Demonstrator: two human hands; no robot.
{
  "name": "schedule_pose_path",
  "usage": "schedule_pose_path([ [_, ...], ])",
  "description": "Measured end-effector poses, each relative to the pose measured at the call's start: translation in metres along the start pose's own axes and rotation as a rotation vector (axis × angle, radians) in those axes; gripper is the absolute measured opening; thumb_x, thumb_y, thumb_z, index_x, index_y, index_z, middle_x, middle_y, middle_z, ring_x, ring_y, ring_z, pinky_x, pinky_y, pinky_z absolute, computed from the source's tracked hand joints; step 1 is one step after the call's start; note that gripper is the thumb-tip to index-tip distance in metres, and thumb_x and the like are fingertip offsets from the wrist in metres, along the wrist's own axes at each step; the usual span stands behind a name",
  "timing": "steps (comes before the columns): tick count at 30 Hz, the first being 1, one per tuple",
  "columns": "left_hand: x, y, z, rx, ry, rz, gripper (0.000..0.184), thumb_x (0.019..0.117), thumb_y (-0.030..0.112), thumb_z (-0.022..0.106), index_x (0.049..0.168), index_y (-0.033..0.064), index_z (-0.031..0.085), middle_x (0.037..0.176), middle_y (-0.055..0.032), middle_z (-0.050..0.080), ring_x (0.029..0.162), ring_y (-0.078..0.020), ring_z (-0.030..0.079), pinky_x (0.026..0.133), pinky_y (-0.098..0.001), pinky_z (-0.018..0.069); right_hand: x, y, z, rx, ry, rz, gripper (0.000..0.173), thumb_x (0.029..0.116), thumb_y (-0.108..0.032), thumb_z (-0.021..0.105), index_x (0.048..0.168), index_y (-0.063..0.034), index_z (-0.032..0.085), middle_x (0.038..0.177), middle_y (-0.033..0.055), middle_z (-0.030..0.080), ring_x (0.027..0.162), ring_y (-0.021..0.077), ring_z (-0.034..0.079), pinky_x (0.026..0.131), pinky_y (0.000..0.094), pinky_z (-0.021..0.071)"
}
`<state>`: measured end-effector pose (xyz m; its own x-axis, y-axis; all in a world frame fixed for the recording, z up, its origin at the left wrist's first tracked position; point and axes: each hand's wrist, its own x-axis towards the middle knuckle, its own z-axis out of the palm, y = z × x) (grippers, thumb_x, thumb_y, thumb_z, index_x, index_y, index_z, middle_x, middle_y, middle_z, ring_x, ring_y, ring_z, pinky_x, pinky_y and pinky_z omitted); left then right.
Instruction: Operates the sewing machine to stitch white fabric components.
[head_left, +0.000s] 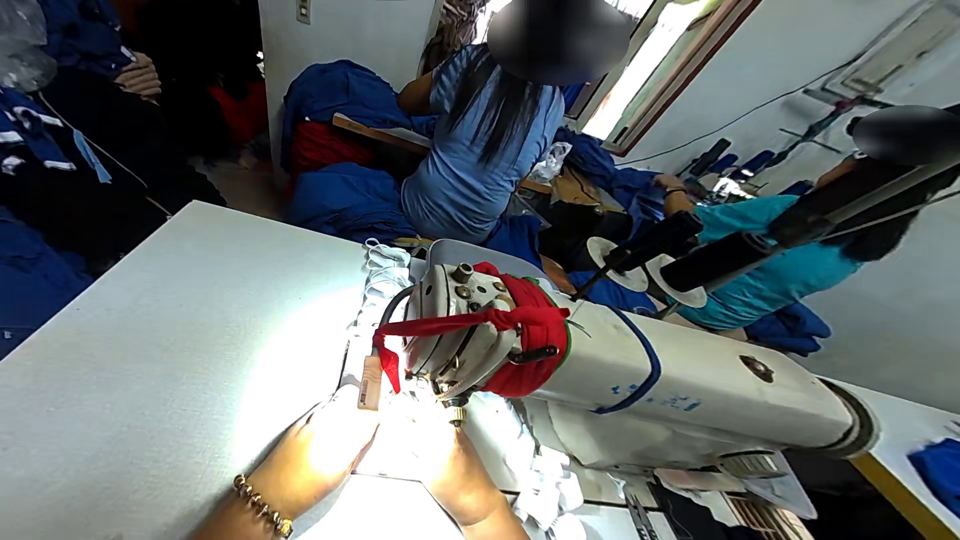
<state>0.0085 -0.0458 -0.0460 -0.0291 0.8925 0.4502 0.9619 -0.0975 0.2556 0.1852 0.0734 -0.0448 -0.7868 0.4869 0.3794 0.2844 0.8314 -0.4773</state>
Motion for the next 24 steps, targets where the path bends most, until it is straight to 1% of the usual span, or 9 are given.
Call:
schedule_pose_path([
  [2,-0.0004,0.0,-0.0004,-0.009,0.0,-0.001,0.03,0.1003,0.018,0.05,0.113,0.0173,0.077,0.114,-0.007,0.074,0.101,-0.0255,0.072,0.08,-0.0418,0.0607,-0.0001,-0.0006,-0.0002,0.009,-0.018,0.023,0.027,0.0932,-0.013,0.064,0.115,-0.0075,0.078,0.118,0.0156,0.073,0.114,0.0236,0.069,0.102,0.0338,0.0533],
  [4,-0.0007,-0.0003,0.0003,-0.007,0.017,0.01,0.031,0.0998,0.018,0.05,0.114,0.0172,0.077,0.113,-0.0064,0.075,0.1,-0.0254,0.073,0.079,-0.0414,0.0608,-0.0004,-0.0016,-0.0006,0.032,-0.019,0.043,0.027,0.0934,-0.012,0.063,0.116,-0.0069,0.077,0.12,0.0154,0.073,0.117,0.0224,0.068,0.104,0.0329,0.0519],
  [6,-0.0007,-0.0005,0.0006,-0.002,0.023,0.015,0.03,0.0992,0.017,0.051,0.113,0.0168,0.077,0.111,-0.0057,0.075,0.097,-0.0247,0.073,0.077,-0.0406,0.0608,-0.0007,-0.0012,0.0004,0.028,-0.002,0.029,0.026,0.0929,-0.011,0.063,0.115,-0.0066,0.078,0.119,0.0153,0.073,0.115,0.0223,0.069,0.103,0.0328,0.0529],
  [8,-0.0001,0.0,-0.0006,-0.009,-0.001,0.004,0.03,0.0985,0.015,0.051,0.114,0.0165,0.077,0.113,-0.0079,0.074,0.098,-0.0261,0.073,0.077,-0.042,0.0609,-0.0003,-0.002,0.0007,0.012,0.015,0.004,0.025,0.0921,-0.011,0.064,0.112,-0.0069,0.078,0.116,0.0151,0.074,0.112,0.0226,0.07,0.101,0.0328,0.054],
  [12,0.0017,0.001,-0.0035,-0.002,-0.02,0.004,0.031,0.0983,0.015,0.05,0.114,0.0162,0.077,0.116,-0.0084,0.074,0.102,-0.0268,0.073,0.079,-0.0426,0.0607,0.0004,-0.0013,0.0019,-0.024,0.05,-0.055,0.024,0.0913,-0.011,0.065,0.111,-0.0093,0.08,0.114,0.0132,0.075,0.111,0.0217,0.07,0.1,0.0312,0.054],
  [15,0.0007,0.0013,-0.0047,-0.01,-0.041,-0.003,0.033,0.0984,0.014,0.05,0.118,0.0164,0.076,0.119,-0.0073,0.073,0.105,-0.0262,0.072,0.083,-0.0419,0.0599,0.0002,-0.0016,0.0021,-0.04,0.041,-0.052,0.025,0.0914,-0.012,0.065,0.111,-0.0099,0.08,0.115,0.0121,0.074,0.112,0.0212,0.069,0.101,0.0312,0.0535],
  [18,-0.0014,0.0008,-0.0012,-0.001,0.018,0.018,0.032,0.0968,0.014,0.05,0.115,0.0158,0.077,0.113,-0.0069,0.074,0.101,-0.0255,0.072,0.08,-0.0411,0.0604,-0.0002,-0.0007,0.0038,-0.072,0.059,-0.08,0.025,0.091,-0.012,0.064,0.111,-0.0097,0.08,0.115,0.0111,0.075,0.112,0.0216,0.07,0.101,0.0319,0.0535],
  [22,-0.0049,-0.0002,0.0034,0.004,0.049,0.028,0.034,0.0965,0.012,0.048,0.116,0.0158,0.076,0.118,-0.0033,0.074,0.11,-0.0227,0.071,0.089,-0.0406,0.0593,-0.0004,-0.0015,0.001,-0.122,0.042,-0.125,0.025,0.0926,-0.016,0.064,0.111,-0.0105,0.08,0.112,0.0106,0.076,0.11,0.0216,0.07,0.099,0.032,0.0545],
  [24,-0.0054,-0.0011,0.0048,0.023,0.059,0.038,0.034,0.0968,0.011,0.049,0.116,0.015,0.077,0.118,-0.0035,0.075,0.105,-0.023,0.073,0.085,-0.0408,0.0601,0.0002,-0.001,-0.0004,-0.178,0.035,-0.172,0.026,0.0912,-0.015,0.062,0.11,-0.0107,0.08,0.109,0.0106,0.076,0.107,0.0223,0.071,0.096,0.0331,0.056],
])
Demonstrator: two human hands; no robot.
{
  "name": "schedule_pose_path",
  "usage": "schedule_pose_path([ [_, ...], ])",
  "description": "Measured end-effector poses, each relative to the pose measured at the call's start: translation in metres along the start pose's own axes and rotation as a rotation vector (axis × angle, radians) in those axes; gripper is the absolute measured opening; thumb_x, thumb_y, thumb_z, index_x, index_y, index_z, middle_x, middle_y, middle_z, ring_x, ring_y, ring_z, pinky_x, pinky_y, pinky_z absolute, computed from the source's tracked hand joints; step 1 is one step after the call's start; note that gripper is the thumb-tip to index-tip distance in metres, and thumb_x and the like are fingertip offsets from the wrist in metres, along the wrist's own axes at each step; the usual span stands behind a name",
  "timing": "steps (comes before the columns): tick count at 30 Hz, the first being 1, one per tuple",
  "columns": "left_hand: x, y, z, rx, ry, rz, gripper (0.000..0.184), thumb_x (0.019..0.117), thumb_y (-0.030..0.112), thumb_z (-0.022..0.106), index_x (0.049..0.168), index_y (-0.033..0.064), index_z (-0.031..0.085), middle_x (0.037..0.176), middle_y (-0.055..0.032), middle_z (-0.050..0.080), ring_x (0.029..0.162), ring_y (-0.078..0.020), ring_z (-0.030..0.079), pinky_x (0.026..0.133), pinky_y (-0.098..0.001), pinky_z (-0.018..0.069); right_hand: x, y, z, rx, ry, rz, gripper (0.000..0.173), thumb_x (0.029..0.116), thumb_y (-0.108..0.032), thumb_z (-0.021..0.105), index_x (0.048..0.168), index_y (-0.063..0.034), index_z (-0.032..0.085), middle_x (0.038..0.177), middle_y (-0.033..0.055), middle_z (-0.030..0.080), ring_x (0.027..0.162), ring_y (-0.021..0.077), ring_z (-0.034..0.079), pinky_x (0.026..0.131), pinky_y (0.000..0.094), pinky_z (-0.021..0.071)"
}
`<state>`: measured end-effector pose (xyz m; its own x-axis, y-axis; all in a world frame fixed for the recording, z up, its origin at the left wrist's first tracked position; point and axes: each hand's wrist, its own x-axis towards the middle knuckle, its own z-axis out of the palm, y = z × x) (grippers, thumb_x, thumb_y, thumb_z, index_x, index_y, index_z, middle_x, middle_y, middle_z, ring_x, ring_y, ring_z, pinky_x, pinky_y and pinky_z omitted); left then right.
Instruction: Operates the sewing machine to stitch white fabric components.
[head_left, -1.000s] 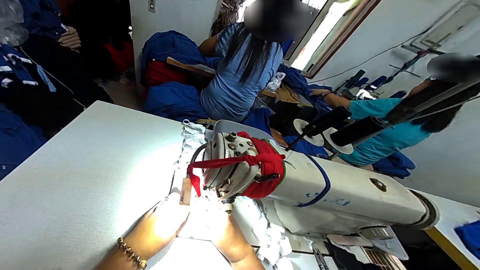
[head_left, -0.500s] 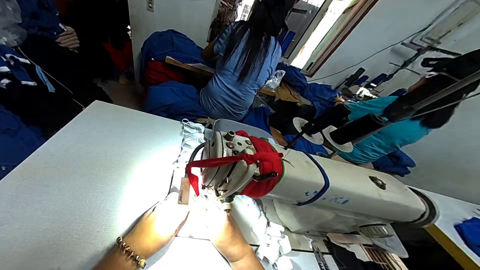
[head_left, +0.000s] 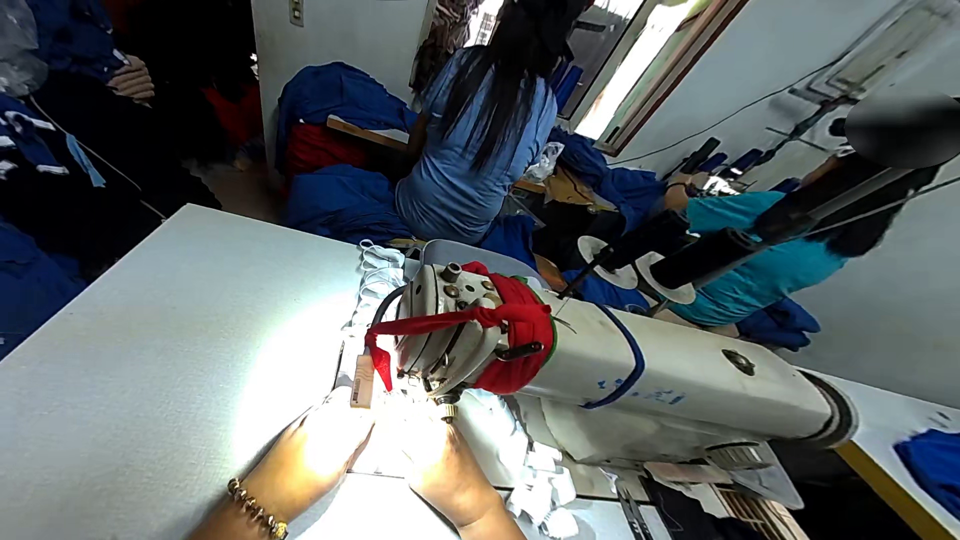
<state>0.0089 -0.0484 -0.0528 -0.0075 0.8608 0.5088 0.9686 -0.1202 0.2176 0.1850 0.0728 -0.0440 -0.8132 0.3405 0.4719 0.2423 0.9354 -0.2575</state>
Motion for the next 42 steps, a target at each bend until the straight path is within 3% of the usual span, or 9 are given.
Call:
schedule_pose_path([
  [12,0.0,0.001,0.001,-0.007,-0.01,-0.02,0.035,0.0972,0.009,0.048,0.118,0.0147,0.075,0.12,-0.0033,0.074,0.113,-0.0238,0.07,0.092,-0.0418,0.058,0.0,0.002,0.001,-0.008,0.013,-0.054,0.028,0.0985,-0.03,0.059,0.106,-0.0134,0.08,0.11,0.0093,0.076,0.11,0.0223,0.07,0.098,0.0354,0.0554],
  [22,0.003,0.003,0.0,0.003,0.015,0.005,0.035,0.0916,0.005,0.053,0.116,0.0126,0.076,0.115,-0.0064,0.075,0.106,-0.0276,0.072,0.084,-0.0437,0.0603,0.0,0.004,0.002,-0.09,0.078,-0.16,0.025,0.097,-0.027,0.06,0.102,-0.012,0.08,0.103,0.0083,0.077,0.103,0.0225,0.073,0.092,0.0365,0.0583],
  [25,0.016,0.012,-0.022,-0.074,-0.268,-0.099,0.041,0.0983,0.003,0.048,0.133,0.0107,0.068,0.131,-0.0137,0.068,0.119,-0.0362,0.065,0.098,-0.0505,0.0518,0.001,0.004,0.001,-0.108,0.105,-0.195,0.025,0.0965,-0.026,0.06,0.101,-0.0122,0.08,0.1,0.008,0.077,0.099,0.0227,0.073,0.089,0.0365,0.059],
  [29,0.033,0.022,-0.046,-0.129,-0.518,-0.25,0.045,0.1058,0.01,0.039,0.147,0.0134,0.056,0.146,-0.0143,0.058,0.133,-0.0358,0.056,0.111,-0.0498,0.0405,0.001,0.003,0.002,-0.101,0.106,-0.167,0.028,0.0977,-0.03,0.058,0.103,-0.0123,0.08,0.102,0.0087,0.077,0.101,0.0229,0.073,0.09,0.036,0.0584],
  [31,0.017,0.011,-0.021,-0.042,-0.246,-0.132,0.04,0.0982,0.01,0.048,0.132,0.0131,0.069,0.129,-0.0096,0.07,0.115,-0.0317,0.069,0.094,-0.0485,0.0557,0.0,0.003,0.004,-0.069,0.094,-0.131,0.028,0.0983,-0.031,0.06,0.103,-0.0123,0.08,0.104,0.0094,0.077,0.105,0.0228,0.072,0.094,0.0356,0.0576],
  [33,0.009,0.002,-0.004,-0.012,-0.114,-0.075,0.037,0.0954,0.012,0.051,0.126,0.0131,0.072,0.127,-0.0067,0.071,0.107,-0.0295,0.072,0.084,-0.0481,0.0595,0.0,0.005,0.007,-0.046,0.106,-0.121,0.027,0.098,-0.031,0.06,0.101,-0.0132,0.08,0.102,0.0087,0.077,0.103,0.0218,0.072,0.092,0.0343,0.0578],
  [38,0.02,0.004,-0.015,-0.049,-0.294,-0.176,0.049,0.0966,0.017,0.048,0.144,0.0138,0.06,0.138,-0.0114,0.064,0.121,-0.0331,0.065,0.097,-0.05,0.0532,0.001,0.008,-0.004,-0.096,0.11,-0.225,0.023,0.0976,-0.027,0.061,0.094,-0.0141,0.08,0.095,0.0046,0.077,0.095,0.0196,0.072,0.087,0.0344,0.0585],
  [40,0.028,0.006,-0.024,-0.09,-0.453,-0.274,0.052,0.0988,0.021,0.049,0.151,0.0164,0.052,0.142,-0.0171,0.059,0.129,-0.0357,0.058,0.104,-0.0523,0.0469,0.001,0.002,-0.028,-0.052,0.012,-0.226,0.024,0.0969,-0.027,0.062,0.095,-0.0114,0.08,0.095,0.0051,0.077,0.095,0.0193,0.073,0.087,0.0348,0.0587],
  [42,0.033,0.006,-0.03,-0.127,-0.575,-0.365,0.056,0.1018,0.026,0.046,0.158,0.0217,0.042,0.157,-0.0138,0.046,0.145,-0.0308,0.044,0.117,-0.0488,0.0356,-0.002,-0.01,-0.068,0.061,-0.184,-0.173,0.028,0.0971,-0.03,0.065,0.088,-0.0068,0.077,0.09,0.0091,0.075,0.094,0.024,0.072,0.09,0.0409,0.0577],
])
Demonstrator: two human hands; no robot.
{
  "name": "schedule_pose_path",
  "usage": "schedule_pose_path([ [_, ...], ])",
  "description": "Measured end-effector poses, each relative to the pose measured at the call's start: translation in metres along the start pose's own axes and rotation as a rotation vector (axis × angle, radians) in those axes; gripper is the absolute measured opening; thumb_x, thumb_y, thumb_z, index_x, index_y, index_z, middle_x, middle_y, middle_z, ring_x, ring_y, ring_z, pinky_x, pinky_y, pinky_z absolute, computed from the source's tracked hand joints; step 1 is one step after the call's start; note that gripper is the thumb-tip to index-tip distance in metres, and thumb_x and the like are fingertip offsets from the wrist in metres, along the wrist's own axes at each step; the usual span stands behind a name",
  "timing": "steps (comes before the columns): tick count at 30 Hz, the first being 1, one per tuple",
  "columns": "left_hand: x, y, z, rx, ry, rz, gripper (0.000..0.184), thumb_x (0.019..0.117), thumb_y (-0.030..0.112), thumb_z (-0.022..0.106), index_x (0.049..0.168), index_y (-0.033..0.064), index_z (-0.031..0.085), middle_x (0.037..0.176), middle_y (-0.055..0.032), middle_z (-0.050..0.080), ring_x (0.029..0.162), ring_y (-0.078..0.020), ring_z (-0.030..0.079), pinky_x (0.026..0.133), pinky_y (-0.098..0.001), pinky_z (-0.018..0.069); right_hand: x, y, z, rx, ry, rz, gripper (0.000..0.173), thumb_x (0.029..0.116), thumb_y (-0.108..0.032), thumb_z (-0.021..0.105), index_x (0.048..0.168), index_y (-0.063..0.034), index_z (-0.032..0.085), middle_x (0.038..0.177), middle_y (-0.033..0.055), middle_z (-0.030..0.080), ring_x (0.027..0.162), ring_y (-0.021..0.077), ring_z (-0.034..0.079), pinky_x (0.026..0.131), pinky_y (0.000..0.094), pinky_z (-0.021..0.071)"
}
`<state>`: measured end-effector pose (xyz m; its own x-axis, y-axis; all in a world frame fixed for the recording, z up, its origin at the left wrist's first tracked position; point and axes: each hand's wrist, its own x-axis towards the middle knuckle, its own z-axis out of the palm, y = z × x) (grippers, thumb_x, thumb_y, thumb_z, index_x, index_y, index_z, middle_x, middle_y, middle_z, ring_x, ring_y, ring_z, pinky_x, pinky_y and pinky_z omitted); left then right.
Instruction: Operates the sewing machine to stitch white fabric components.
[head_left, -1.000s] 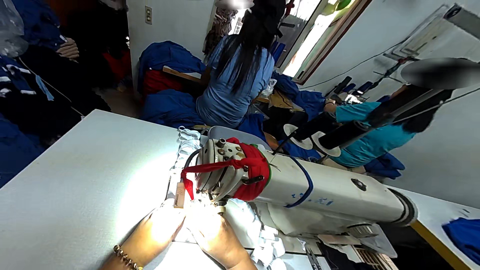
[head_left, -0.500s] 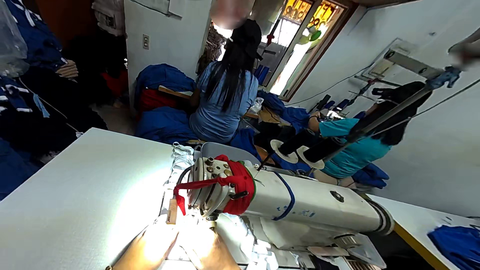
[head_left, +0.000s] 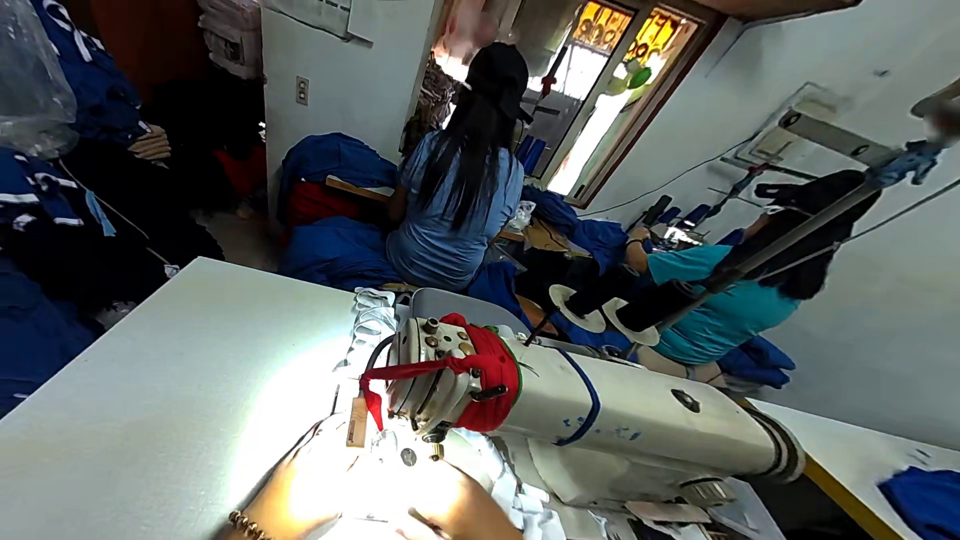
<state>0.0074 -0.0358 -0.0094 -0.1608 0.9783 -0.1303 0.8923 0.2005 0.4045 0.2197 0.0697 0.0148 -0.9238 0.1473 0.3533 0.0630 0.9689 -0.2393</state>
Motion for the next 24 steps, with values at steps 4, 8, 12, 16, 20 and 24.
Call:
schedule_pose_path([
  [4,-0.002,0.005,-0.006,-0.047,-0.045,-0.063,0.057,0.1053,0.032,0.041,0.16,0.0194,0.036,0.16,-0.0155,0.04,0.146,-0.0315,0.041,0.117,-0.0487,0.0352,-0.044,-0.017,-0.098,0.165,0.1,0.117,0.038,0.0959,-0.037,0.069,0.105,-0.001,0.076,0.098,0.0154,0.075,0.094,0.0226,0.071,0.087,0.0372,0.0574],
  [8,0.0,0.005,-0.004,-0.031,-0.038,-0.061,0.056,0.1053,0.038,0.036,0.159,0.0216,0.038,0.163,-0.0129,0.036,0.148,-0.0308,0.038,0.117,-0.0492,0.0363,-0.122,0.039,-0.179,-0.102,0.599,0.304,0.029,0.1054,-0.019,0.053,0.117,0.0039,0.066,0.114,0.0082,0.07,0.112,0.0098,0.065,0.099,0.032,0.0539],
  [12,0.001,0.01,-0.009,0.012,-0.102,-0.088,0.058,0.1051,0.039,0.035,0.161,0.0229,0.033,0.165,-0.0133,0.032,0.15,-0.0319,0.034,0.117,-0.0503,0.0347,-0.166,0.136,-0.222,-0.346,0.871,0.87,0.063,0.1006,-0.026,0.06,0.14,0.021,0.044,0.135,0.0411,0.051,0.12,0.0353,0.058,0.101,0.0343,0.0491],
  [16,0.002,0.007,-0.004,0.004,-0.076,-0.07,0.058,0.1055,0.042,0.031,0.159,0.0229,0.038,0.165,-0.0128,0.032,0.152,-0.0311,0.031,0.119,-0.0502,0.0321,-0.178,0.196,-0.23,0.297,0.787,1.179,0.06,0.1063,-0.048,0.043,0.148,-0.0053,0.045,0.138,0.0123,0.059,0.122,0.0185,0.061,0.102,0.0414,0.0527],
  [20,0.004,0.004,0.0,0.021,-0.055,-0.047,0.059,0.1043,0.041,0.032,0.16,0.0225,0.037,0.165,-0.0113,0.033,0.152,-0.0296,0.03,0.12,-0.0497,0.0309,-0.186,0.215,-0.208,0.43,0.913,0.989,0.054,0.1101,-0.042,0.031,0.141,-0.0056,0.055,0.13,0.0034,0.065,0.117,0.0098,0.063,0.101,0.0374,0.0532],
  [24,0.002,0.004,0.002,0.02,-0.021,-0.028,0.058,0.1048,0.041,0.03,0.159,0.0205,0.039,0.163,-0.0126,0.036,0.15,-0.0307,0.034,0.117,-0.0492,0.0355,-0.2,0.193,-0.171,0.57,1.1,0.654,0.052,0.1069,-0.019,0.034,0.155,-0.0052,0.02,0.135,-0.0064,0.057,0.105,-0.0037,0.061,0.086,0.0156,0.0525],
])
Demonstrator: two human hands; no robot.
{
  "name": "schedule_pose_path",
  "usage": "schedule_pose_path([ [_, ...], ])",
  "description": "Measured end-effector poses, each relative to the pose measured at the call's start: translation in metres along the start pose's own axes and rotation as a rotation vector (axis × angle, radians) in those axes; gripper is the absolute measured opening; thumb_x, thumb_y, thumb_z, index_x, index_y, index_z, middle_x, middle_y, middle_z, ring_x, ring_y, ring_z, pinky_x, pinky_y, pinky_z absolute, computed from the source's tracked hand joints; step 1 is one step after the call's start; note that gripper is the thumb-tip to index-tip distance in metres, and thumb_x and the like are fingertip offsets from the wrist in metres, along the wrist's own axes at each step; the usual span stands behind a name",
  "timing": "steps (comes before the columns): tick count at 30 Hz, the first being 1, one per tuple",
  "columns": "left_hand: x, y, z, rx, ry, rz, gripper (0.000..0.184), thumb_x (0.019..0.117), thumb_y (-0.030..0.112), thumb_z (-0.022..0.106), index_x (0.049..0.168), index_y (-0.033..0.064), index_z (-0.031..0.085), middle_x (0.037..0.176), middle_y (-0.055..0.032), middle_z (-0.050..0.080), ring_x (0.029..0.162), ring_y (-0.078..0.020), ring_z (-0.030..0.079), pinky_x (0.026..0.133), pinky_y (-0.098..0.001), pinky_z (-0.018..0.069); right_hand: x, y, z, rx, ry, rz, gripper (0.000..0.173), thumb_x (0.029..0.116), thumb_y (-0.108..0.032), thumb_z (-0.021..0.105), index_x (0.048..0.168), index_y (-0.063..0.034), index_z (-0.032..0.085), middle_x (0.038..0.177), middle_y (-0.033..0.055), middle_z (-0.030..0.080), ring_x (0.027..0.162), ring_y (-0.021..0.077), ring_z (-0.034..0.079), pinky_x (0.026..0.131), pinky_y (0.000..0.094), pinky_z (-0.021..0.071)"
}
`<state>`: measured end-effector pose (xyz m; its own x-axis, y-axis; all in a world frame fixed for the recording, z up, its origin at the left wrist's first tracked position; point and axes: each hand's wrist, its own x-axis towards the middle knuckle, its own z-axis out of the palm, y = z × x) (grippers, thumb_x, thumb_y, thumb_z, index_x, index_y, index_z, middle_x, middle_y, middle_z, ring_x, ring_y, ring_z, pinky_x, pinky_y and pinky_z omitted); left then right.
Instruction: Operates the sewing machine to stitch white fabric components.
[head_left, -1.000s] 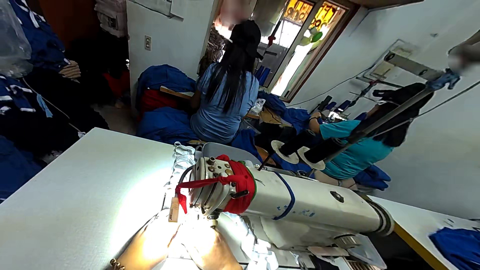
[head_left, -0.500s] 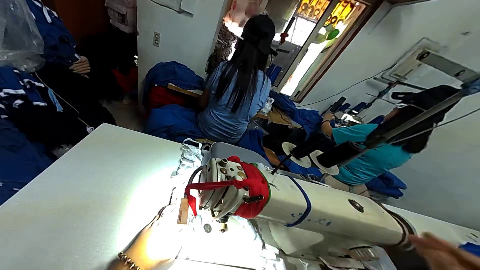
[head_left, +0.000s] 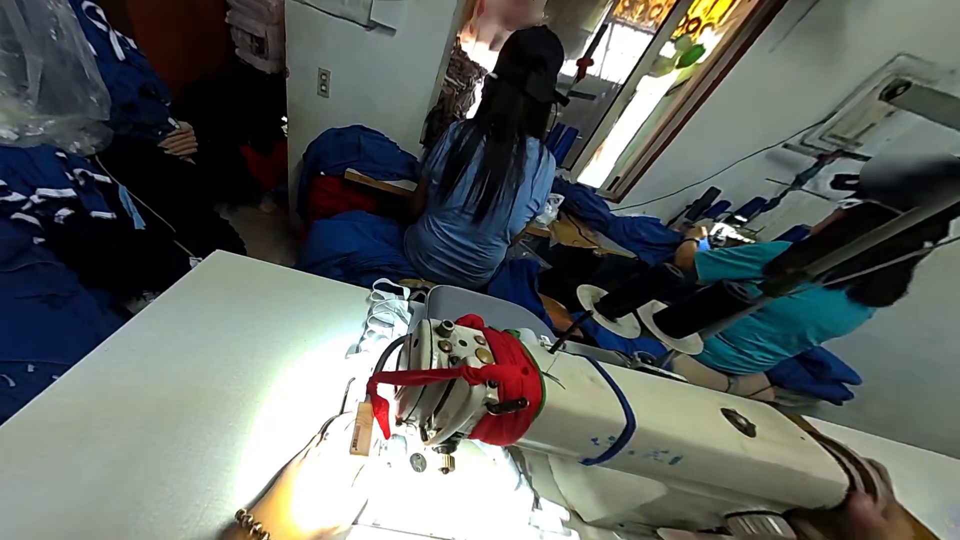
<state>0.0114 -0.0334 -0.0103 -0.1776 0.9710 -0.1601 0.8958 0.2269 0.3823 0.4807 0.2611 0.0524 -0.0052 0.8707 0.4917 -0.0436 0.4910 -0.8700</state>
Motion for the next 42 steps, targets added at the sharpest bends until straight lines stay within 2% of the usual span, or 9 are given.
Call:
schedule_pose_path([
  [3,0.001,-0.005,0.009,-0.016,0.119,0.076,0.055,0.1048,0.039,0.033,0.153,0.0163,0.049,0.158,-0.012,0.045,0.148,-0.0289,0.039,0.118,-0.0471,0.0356,-0.011,0.009,-0.019,0.173,0.013,0.03,0.049,0.0944,0.004,0.041,0.142,-0.0065,0.037,0.118,-0.0049,0.066,0.1,0.0065,0.067,0.083,0.026,0.0591],
  [7,-0.003,-0.002,0.002,-0.024,0.049,0.063,0.055,0.1049,0.035,0.033,0.155,0.0156,0.045,0.16,-0.0113,0.043,0.15,-0.0276,0.036,0.12,-0.0453,0.0317,0.024,-0.015,-0.022,-0.175,-0.074,0.07,0.049,0.1072,-0.027,0.035,0.145,0.0046,0.038,0.129,0.0014,0.059,0.115,0.0052,0.059,0.103,0.0322,0.0504],
  [11,-0.012,0.014,-0.029,-0.05,-0.12,0.061,0.055,0.1083,0.03,0.033,0.16,0.013,0.034,0.159,-0.0158,0.042,0.142,-0.0366,0.045,0.112,-0.0526,0.038,0.053,-0.031,0.007,-0.611,0.129,0.274,0.05,0.1047,-0.046,0.051,0.107,0.0016,0.066,0.091,0.0041,0.067,0.08,0.0074,0.064,0.079,0.0356,0.0561],
  [16,-0.017,0.012,-0.024,-0.087,-0.059,0.126,0.054,0.1072,0.028,0.035,0.158,0.0114,0.039,0.16,-0.0128,0.042,0.148,-0.0321,0.038,0.12,-0.05,0.0291,0.045,-0.011,0.003,-0.465,0.205,0.173,0.048,0.1078,-0.041,0.044,0.115,0.0019,0.064,0.102,0.004,0.067,0.091,0.0055,0.065,0.087,0.0331,0.0555],
  [21,-0.019,0.014,-0.023,-0.096,-0.055,0.144,0.054,0.1065,0.026,0.035,0.157,0.0084,0.04,0.161,-0.0131,0.04,0.151,-0.0314,0.035,0.122,-0.0491,0.0251,-0.005,-0.007,0.025,-0.049,0.248,0.042,0.043,0.1126,-0.027,0.025,0.142,0.002,0.037,0.121,-0.002,0.06,0.104,-0.0016,0.062,0.091,0.0226,0.0524],
  [26,-0.022,-0.003,0.01,-0.077,0.17,0.283,0.051,0.1038,0.026,0.042,0.151,0.0083,0.05,0.154,-0.0106,0.051,0.144,-0.0301,0.045,0.118,-0.0512,0.0323,0.017,-0.014,0.018,-0.422,0.31,0.064,0.046,0.1095,-0.032,0.041,0.118,0.01,0.058,0.104,0.0052,0.062,0.091,-0.0001,0.06,0.088,0.0264,0.0526],
  [32,-0.04,0.012,0.008,-0.079,0.271,0.282,0.048,0.1032,0.021,0.043,0.147,0.0052,0.054,0.154,-0.011,0.052,0.141,-0.0327,0.05,0.115,-0.0508,0.0373,0.052,-0.026,-0.002,-0.62,0.152,0.237,0.043,0.106,-0.037,0.05,0.099,0.002,0.065,0.086,0.004,0.063,0.075,0.0072,0.061,0.075,0.0351,0.055],
  [37,-0.045,0.004,0.021,-0.057,0.315,0.274,0.049,0.1026,0.024,0.047,0.149,0.0116,0.053,0.153,-0.0045,0.052,0.143,-0.0236,0.047,0.115,-0.0431,0.0398,0.049,-0.012,-0.007,-0.597,0.151,0.17,0.049,0.1067,-0.04,0.047,0.108,0.0054,0.064,0.095,0.0092,0.064,0.083,0.0077,0.061,0.081,0.0348,0.054],
  [42,-0.051,0.012,0.016,-0.083,0.291,0.257,0.052,0.1026,0.025,0.05,0.151,0.0082,0.049,0.157,-0.0085,0.048,0.14,-0.0306,0.051,0.111,-0.0492,0.0428,0.034,-0.015,0.0,-0.456,0.141,0.097,0.042,0.11,-0.035,0.039,0.111,0.0023,0.059,0.094,-0.0025,0.062,0.084,-0.0025,0.061,0.083,0.0255,0.0546],
])
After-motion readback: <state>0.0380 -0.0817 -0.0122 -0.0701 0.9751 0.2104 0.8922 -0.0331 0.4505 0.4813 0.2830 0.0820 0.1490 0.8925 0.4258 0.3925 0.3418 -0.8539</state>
